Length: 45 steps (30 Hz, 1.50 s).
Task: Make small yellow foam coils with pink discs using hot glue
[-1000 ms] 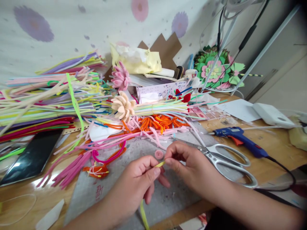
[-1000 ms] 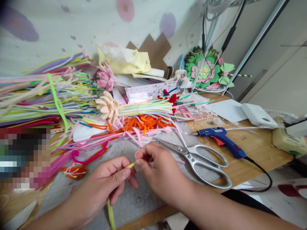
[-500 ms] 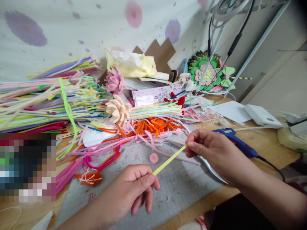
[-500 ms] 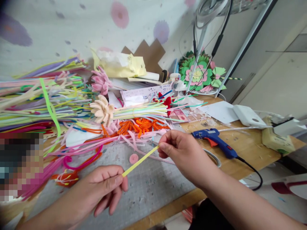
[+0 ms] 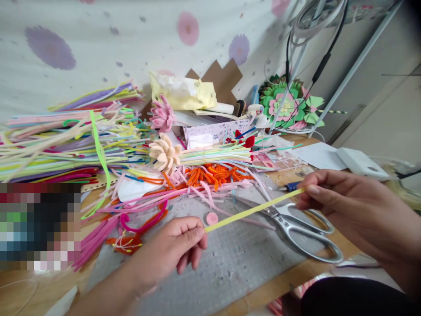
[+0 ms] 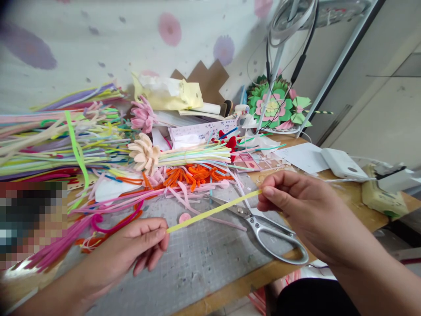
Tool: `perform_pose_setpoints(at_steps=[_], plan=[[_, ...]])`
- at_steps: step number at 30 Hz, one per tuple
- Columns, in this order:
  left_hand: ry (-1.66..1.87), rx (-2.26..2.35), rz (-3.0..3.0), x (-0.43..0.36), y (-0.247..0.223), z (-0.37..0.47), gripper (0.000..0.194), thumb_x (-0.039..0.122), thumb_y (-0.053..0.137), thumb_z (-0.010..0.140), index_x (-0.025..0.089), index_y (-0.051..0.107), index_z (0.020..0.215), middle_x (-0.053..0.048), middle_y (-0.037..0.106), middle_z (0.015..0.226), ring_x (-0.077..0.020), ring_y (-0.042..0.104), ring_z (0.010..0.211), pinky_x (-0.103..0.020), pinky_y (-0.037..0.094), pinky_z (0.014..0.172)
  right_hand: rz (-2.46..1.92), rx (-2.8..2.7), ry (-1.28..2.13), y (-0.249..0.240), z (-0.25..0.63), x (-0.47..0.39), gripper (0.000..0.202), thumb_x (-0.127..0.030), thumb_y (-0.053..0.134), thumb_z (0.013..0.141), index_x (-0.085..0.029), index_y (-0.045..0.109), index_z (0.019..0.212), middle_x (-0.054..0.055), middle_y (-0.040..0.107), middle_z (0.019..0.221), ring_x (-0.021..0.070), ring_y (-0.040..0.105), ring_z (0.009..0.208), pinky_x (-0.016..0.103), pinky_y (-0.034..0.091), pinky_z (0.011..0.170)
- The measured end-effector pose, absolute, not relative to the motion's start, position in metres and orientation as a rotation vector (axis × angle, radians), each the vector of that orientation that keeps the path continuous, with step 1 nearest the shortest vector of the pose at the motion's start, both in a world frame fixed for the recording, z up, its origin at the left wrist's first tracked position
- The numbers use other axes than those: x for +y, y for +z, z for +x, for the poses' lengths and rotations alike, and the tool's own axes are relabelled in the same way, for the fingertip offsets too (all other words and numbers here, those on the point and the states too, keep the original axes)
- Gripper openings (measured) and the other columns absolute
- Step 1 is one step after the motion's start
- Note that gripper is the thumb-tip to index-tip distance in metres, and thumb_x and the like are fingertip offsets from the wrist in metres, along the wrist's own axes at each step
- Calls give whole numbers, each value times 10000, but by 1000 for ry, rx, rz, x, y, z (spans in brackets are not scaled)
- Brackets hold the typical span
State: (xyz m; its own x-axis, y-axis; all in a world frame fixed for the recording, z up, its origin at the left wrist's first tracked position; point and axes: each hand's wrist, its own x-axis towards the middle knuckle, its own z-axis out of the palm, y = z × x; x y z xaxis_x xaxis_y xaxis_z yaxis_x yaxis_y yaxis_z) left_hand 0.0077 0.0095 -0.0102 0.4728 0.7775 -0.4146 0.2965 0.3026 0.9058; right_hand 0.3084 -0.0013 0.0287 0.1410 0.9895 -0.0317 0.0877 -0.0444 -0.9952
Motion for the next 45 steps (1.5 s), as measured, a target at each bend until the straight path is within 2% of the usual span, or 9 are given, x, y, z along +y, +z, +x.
perform_pose_setpoints(at_steps=[5, 8, 13, 17, 25, 30, 35, 40, 45], plan=[[905, 1293, 1393, 15, -17, 3, 182, 289, 544, 874, 206, 603, 724, 47, 547, 613, -111, 460, 544, -228, 350, 531, -1231, -1118, 1327, 36, 306, -16, 219, -389, 788, 697, -216, 655, 715, -7, 614, 629, 121, 562, 585, 212, 442, 540], [1133, 1139, 1359, 7, -18, 2, 95, 300, 558, 898, 270, 646, 921, 12, 648, 911, -166, 565, 884, -260, 416, 782, -1054, -1233, 1741, 37, 285, -30, 187, -360, 734, 775, -192, 651, 768, -4, 636, 653, 96, 565, 591, 191, 427, 561], [878, 724, 1298, -16, -17, 10, 398, 505, 611, 826, 296, 606, 1164, -57, 623, 1206, -303, 466, 1211, -398, 333, 1012, -995, -1394, 1925, 36, 232, -37, 188, -290, 692, 802, -159, 576, 734, -32, 549, 643, 63, 476, 575, 174, 383, 565], [800, 649, 1218, -21, -15, 19, 400, 542, 654, 774, 283, 628, 1077, -31, 647, 987, -248, 561, 1000, -361, 405, 880, -1178, -1618, 1521, 31, 211, -27, 110, -155, 596, 819, -169, 555, 717, -39, 539, 660, 76, 456, 604, 176, 359, 557], [814, 779, 1384, -14, -11, 16, 210, 427, 650, 823, 224, 632, 774, 26, 531, 755, -150, 484, 750, -265, 383, 683, -1101, -1573, 1537, 26, 206, -18, 96, -196, 577, 829, -178, 558, 736, -31, 565, 682, 96, 498, 641, 206, 404, 599], [778, 715, 1168, -15, -9, 14, 210, 377, 640, 829, 201, 614, 718, 3, 613, 730, -138, 538, 679, -257, 409, 628, -1159, -1572, 1535, 24, 205, -16, 113, -245, 572, 823, -182, 557, 731, -15, 576, 674, 118, 499, 635, 236, 403, 589], [684, 891, 1053, -14, -6, 15, 254, 438, 682, 772, 197, 602, 769, 45, 592, 552, -48, 362, 398, -163, 237, 376, -1230, -1537, 1527, 19, 201, -13, 98, -204, 561, 794, -177, 537, 703, -19, 540, 643, 116, 480, 607, 239, 389, 574], [644, 1037, 1064, -10, -3, 17, 279, 406, 742, 717, 179, 591, 661, 59, 550, 487, -42, 343, 406, -141, 230, 374, -1265, -1582, 1435, 14, 199, -10, 69, -167, 555, 781, -171, 556, 712, -30, 535, 630, 100, 462, 581, 215, 375, 543], [756, 806, 804, -9, 3, 7, 216, 349, 735, 751, 197, 607, 665, 72, 514, 465, -37, 329, 385, -168, 386, 457, -1333, -1829, 912, 1, 240, 13, 152, -264, 573, 828, -183, 664, 920, 30, 672, 811, 146, 581, 714, 256, 445, 650]])
